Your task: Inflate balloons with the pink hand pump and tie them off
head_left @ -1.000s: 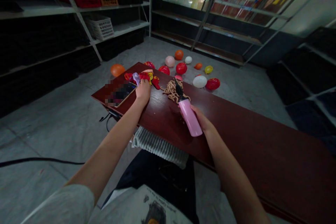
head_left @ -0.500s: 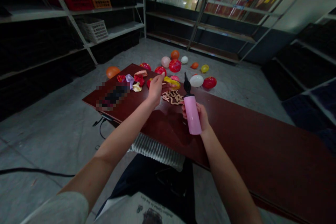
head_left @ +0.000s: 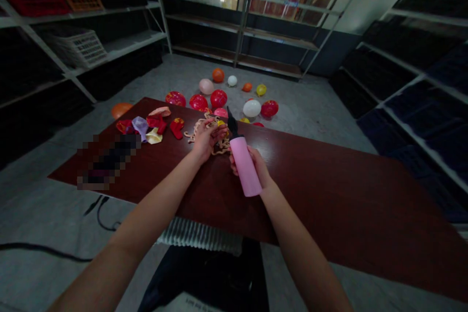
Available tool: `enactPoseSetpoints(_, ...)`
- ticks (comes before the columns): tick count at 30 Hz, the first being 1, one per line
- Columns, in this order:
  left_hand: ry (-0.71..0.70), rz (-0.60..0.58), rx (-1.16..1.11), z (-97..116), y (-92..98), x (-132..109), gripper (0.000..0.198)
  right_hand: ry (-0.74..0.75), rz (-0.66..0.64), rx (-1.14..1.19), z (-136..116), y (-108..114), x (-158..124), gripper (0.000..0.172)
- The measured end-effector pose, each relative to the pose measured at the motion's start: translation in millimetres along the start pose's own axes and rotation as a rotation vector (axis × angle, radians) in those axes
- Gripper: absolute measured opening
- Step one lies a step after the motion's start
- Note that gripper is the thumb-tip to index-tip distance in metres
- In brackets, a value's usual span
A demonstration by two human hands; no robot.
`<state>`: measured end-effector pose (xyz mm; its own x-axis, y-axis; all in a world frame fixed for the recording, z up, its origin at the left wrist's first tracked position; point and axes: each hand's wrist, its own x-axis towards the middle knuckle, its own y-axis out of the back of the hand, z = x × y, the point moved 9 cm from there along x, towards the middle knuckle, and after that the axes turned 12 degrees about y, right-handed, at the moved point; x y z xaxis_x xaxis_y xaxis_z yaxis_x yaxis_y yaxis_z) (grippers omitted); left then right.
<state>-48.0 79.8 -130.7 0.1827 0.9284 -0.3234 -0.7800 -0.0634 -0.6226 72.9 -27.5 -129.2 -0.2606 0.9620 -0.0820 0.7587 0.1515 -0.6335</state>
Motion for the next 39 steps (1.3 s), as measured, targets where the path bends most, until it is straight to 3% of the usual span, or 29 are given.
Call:
enactPoseSetpoints(4,0.095,-0.035,-0.026,-1,-1.9,-3,0.009,-0.039,0.004,0.027,4,-3,-5,0.052)
enactPoseSetpoints(8,0.151,0.003,-0.075,-1,1.6,-4,0.016,-0.048,-0.002,0.049,6,-5,-9,0.054)
enactPoseSetpoints(12,0.096,-0.072,-0.115,15,2.7,-6,0.020,-0.083,-0.039,0.049,9,-11,-14,0.054)
enactPoseSetpoints(15,0.027,-0.031,-0.129,30,14.2,-6,0.029,-0.129,-0.063,0.028,12,-14,-19,0.055)
enactPoseSetpoints(19,-0.013,0.013,-0.164,40,21.6,-4,0.023,-0.235,-0.027,-0.025,23,-9,-26,0.055)
enactPoseSetpoints(24,-0.012,0.008,-0.218,37,17.0,-5,0.023,-0.284,0.003,-0.084,29,-7,-29,0.053)
enactPoseSetpoints(30,-0.106,-0.021,-0.060,36,12.9,-6,0.012,-0.278,0.036,-0.062,28,-3,-28,0.053)
enactPoseSetpoints(39,-0.089,-0.107,-0.109,26,-5.9,-15,0.013,-0.195,0.008,-0.028,24,-6,-22,0.057)
